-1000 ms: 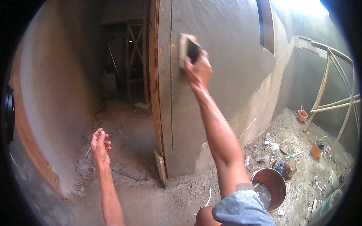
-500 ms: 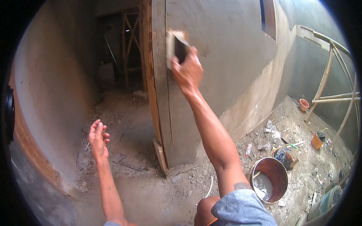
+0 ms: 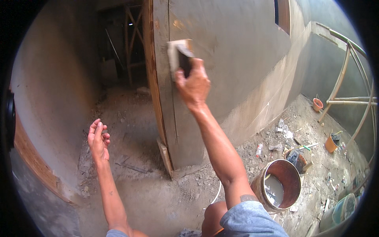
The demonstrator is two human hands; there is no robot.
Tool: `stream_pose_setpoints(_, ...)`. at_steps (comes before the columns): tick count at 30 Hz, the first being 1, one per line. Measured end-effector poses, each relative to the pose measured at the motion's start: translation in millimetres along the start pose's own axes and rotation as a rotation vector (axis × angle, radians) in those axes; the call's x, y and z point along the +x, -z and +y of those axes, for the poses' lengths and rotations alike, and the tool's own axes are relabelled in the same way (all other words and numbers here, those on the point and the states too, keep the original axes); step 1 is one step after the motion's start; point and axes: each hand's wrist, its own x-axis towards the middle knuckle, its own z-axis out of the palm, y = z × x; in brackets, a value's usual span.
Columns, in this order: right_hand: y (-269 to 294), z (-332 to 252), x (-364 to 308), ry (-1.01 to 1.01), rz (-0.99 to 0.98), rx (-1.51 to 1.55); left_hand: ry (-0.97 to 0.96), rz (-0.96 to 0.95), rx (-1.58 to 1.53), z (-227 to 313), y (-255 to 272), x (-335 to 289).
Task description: The person uses a wooden float to smooth and level the wet plaster on a concrete wall, frequently dipping the tool into a bucket of water to clean and wet it.
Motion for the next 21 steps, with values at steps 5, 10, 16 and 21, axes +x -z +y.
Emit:
stream_pose_setpoints(5,64.3,189.6,-44.7,-0.495,0.214,-0.236,0.025,-0.012,0.0,-14.3,1.5,2.6)
stream_pose_setpoints(10,29.7,63.5,-53.5,-0.083,0.049,0.176,0.014,0.021,0.018,-10.2,5.0,6.9)
stream_pose_setpoints(16,2.5,35.6,-49.5,0.001,-0.018,-0.01,0.002,-0.048,0.047,-19.1,-5.1,3.7)
stream_pose_setpoints(21,58.8,181.5,-92.9,-0.559,0.182,-0.193,0.034,0.002,0.074,-18.1,-9.1,1.1)
